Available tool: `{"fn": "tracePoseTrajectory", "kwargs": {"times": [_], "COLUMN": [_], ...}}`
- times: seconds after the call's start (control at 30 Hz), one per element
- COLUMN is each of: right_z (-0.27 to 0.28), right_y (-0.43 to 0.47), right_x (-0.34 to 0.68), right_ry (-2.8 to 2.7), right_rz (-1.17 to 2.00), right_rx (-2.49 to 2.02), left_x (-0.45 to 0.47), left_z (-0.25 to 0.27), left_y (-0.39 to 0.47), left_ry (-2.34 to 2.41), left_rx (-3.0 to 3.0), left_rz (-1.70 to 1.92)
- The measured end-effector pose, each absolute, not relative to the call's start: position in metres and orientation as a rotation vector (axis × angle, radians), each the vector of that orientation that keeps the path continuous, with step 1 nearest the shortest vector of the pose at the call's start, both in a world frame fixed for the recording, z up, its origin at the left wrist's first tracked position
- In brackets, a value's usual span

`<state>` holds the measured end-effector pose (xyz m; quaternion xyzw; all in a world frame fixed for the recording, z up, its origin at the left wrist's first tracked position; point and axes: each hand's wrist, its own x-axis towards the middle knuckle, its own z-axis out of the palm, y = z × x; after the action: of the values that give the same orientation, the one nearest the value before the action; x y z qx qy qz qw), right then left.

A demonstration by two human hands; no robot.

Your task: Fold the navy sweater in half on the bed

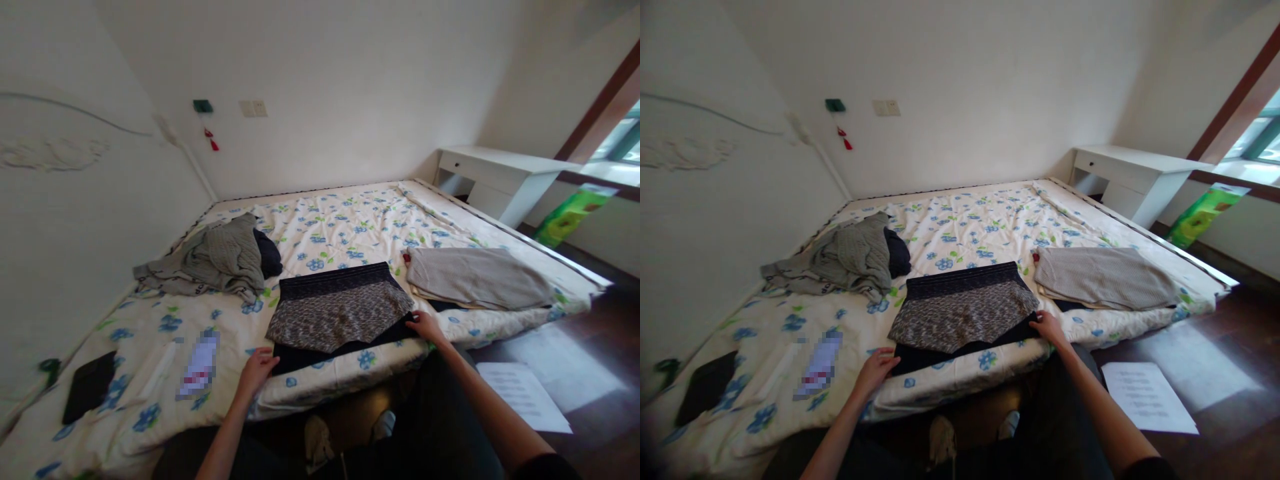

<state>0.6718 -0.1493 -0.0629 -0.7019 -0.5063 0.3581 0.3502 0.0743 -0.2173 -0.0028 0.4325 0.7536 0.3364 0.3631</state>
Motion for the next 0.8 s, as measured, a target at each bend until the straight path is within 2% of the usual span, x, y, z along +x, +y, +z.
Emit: {"fn": "tracePoseTrajectory", "kwargs": {"times": [0.13, 0.3, 0.43, 0.6, 0.8], "right_z": [-0.053, -0.056, -0.054, -0.039, -0.042], "right_y": [-0.155, -0.174, -0.176, -0.164, -0.174], "right_x": [0.647, 0.611, 0.607, 0.628, 0.641], "right_ry": [-1.665, -1.823, -1.996, -2.140, -2.175], "right_rz": [0.301, 0.024, 0.051, 0.236, 0.271], "right_rx": [-1.839, -1.766, -1.703, -1.606, -1.632], "left_x": [0.105, 0.154, 0.170, 0.156, 0.142], "left_z": [0.004, 0.002, 0.000, 0.004, -0.010], "left_y": [-0.217, -0.214, -0.204, -0.195, -0.209], "left_ry": [2.122, 1.808, 1.762, 1.734, 1.690], "left_rx": [1.719, 2.196, 2.281, 2.226, 2.299], "left_rz": [0.933, 0.684, 0.559, 0.665, 0.644]}}
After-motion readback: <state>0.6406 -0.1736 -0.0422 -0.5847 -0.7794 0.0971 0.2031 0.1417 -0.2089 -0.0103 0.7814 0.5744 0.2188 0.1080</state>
